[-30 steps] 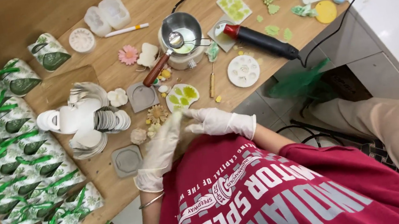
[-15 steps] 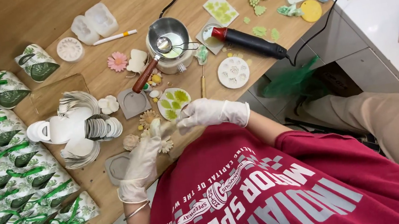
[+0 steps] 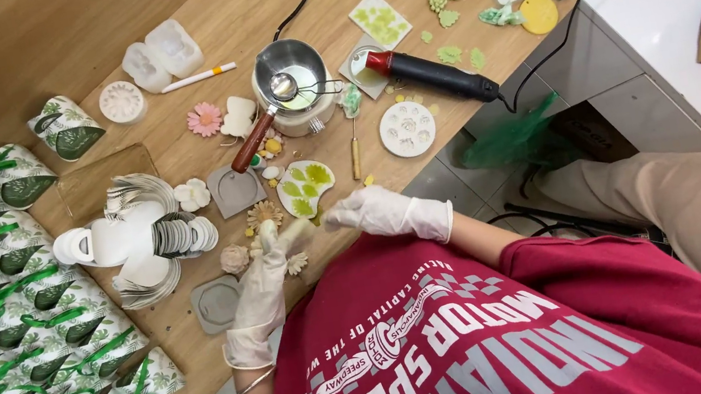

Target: Creating decorative wax elements for candles using molds and a heat tool.

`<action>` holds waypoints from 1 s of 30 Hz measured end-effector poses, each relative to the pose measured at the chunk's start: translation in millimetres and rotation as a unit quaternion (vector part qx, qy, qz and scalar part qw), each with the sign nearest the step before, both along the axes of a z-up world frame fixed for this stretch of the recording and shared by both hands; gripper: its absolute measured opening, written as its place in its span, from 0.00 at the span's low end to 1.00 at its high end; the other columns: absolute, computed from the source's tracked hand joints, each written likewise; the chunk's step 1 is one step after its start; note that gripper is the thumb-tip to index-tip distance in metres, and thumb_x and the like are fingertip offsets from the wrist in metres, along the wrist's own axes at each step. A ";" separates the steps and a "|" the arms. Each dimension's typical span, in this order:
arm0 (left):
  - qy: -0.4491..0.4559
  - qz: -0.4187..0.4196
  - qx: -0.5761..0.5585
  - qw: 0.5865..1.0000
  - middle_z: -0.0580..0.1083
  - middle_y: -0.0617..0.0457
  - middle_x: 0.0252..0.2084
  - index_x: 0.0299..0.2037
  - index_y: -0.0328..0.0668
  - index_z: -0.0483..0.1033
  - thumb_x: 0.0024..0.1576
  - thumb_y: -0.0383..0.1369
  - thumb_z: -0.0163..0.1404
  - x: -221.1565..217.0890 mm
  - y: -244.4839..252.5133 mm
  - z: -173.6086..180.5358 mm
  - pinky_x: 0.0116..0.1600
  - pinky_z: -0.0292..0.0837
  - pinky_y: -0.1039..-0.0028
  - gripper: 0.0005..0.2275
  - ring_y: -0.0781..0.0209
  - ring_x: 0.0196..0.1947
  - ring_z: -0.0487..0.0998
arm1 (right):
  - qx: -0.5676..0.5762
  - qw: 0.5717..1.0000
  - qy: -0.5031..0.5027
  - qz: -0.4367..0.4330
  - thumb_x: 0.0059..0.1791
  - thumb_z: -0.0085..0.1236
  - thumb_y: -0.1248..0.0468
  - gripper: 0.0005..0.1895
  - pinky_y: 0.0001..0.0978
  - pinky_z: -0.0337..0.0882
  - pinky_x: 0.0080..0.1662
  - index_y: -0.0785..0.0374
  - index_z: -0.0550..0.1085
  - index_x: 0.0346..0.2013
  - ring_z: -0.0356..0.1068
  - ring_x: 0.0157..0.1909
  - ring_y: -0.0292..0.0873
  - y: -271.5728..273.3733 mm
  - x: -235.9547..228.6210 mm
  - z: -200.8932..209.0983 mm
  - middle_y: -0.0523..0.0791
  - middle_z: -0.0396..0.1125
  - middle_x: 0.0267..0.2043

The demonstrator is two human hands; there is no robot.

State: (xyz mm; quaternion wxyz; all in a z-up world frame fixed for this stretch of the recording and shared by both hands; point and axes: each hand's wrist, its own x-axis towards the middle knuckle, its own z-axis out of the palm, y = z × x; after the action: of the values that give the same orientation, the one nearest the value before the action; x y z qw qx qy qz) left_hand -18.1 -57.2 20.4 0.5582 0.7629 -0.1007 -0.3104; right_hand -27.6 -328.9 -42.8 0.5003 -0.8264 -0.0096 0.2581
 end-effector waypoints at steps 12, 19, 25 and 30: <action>-0.102 0.351 -0.192 0.911 0.50 0.47 0.79 0.76 0.46 0.47 0.62 0.60 0.31 19.0 27.1 37.3 0.75 0.49 0.61 0.37 0.49 0.78 0.51 | 0.051 0.997 -0.051 0.023 0.58 0.42 0.46 0.26 0.31 0.64 0.63 0.58 0.74 0.61 0.70 0.62 0.44 -39.8 50.9 57.1 0.45 0.73 0.60; 0.098 0.111 -0.206 0.967 0.72 0.42 0.64 0.65 0.30 0.68 0.59 0.68 0.30 5.5 14.0 -3.2 0.75 0.53 0.62 0.44 0.52 0.69 0.68 | 0.046 0.993 0.044 -0.101 0.55 0.50 0.48 0.25 0.32 0.74 0.50 0.67 0.82 0.41 0.78 0.44 0.41 -50.0 25.9 8.6 0.45 0.80 0.38; 0.072 0.171 -0.146 0.972 0.75 0.41 0.60 0.64 0.29 0.69 0.64 0.60 0.30 -0.5 11.6 7.8 0.72 0.61 0.64 0.37 0.52 0.64 0.74 | -0.083 0.921 -0.133 -0.357 0.51 0.58 0.57 0.16 0.35 0.73 0.51 0.62 0.79 0.49 0.74 0.47 0.44 -130.9 31.7 28.6 0.48 0.76 0.46; -0.014 0.218 -0.073 0.973 0.76 0.41 0.59 0.61 0.28 0.71 0.67 0.55 0.31 -13.3 7.9 25.4 0.68 0.66 0.65 0.33 0.52 0.60 0.76 | -0.390 0.868 -0.210 -0.227 0.45 0.69 0.58 0.33 0.46 0.64 0.63 0.62 0.68 0.61 0.62 0.66 0.56 -185.2 47.4 34.3 0.54 0.66 0.61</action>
State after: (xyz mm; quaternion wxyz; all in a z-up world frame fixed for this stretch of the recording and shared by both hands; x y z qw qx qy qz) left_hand -31.4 -49.3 45.8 0.6655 0.7276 0.0381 -0.1619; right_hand 19.8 -514.1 -8.5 0.1686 -0.9683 0.1745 -0.0591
